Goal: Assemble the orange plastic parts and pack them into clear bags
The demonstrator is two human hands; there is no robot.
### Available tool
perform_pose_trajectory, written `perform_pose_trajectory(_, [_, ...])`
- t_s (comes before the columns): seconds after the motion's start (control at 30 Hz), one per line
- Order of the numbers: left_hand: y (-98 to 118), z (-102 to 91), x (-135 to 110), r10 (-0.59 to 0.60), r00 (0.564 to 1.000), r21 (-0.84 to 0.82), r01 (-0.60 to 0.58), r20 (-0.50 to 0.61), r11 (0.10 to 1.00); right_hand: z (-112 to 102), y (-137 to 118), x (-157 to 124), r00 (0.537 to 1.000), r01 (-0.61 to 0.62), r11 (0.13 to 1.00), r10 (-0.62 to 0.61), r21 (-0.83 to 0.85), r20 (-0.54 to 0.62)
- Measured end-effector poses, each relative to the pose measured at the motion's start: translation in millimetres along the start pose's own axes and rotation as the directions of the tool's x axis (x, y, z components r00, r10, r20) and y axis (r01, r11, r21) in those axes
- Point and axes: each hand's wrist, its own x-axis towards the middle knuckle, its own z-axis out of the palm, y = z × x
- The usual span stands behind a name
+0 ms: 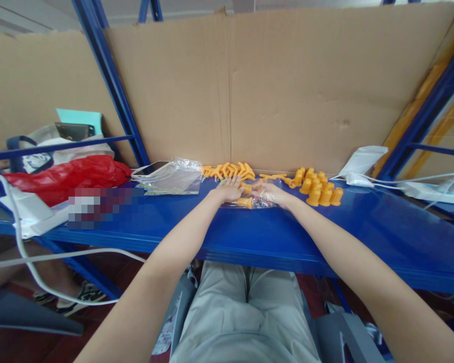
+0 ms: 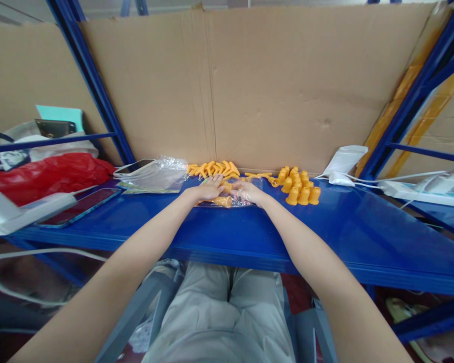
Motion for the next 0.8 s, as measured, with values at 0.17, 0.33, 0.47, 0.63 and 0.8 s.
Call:
perform_pose_trajectory(0.17, [3.3, -3.2, -3.8, 0.001, 1.000, -0.010, -0.001, 0.005, 1.000, 0.4, -4.3, -4.5, 1.000, -0.016, 0.999, 0.016, -0.037, -0.016])
perform_pose_trajectory(0.33, [3.4, -4.4, -2.5, 0.016, 1.000, 0.016, -0.016, 0.004, 1.000, -0.7, 0.5, -0.2, 1.000, -0.011, 1.000, 0.011, -0.018, -0.009])
perform_pose_trajectory(0.47, [5.3, -5.0, -4.0, -0.002, 1.000, 0.033, 0.002, -0.005, 0.999, -2.3, 4.9, 4.5, 0.982, -0.048, 0.998, 0.055, 0.045, -0.180])
perform_pose_trajectory(0.63, [11.2, -8.0, -12.3, -0.006, 1.000, 0.021, 0.006, -0.002, 1.000, -4.0, 3.4, 4.5, 0.918, -0.178, 0.983, 0.180, 0.037, -0.354])
perform_pose_trajectory(0.8, [12.9, -8.4, -14.2, -0.012, 1.000, 0.017, 0.012, 0.002, 1.000, -3.4, 0.7, 2.0, 0.936, -0.152, 0.988, 0.157, 0.041, -0.314])
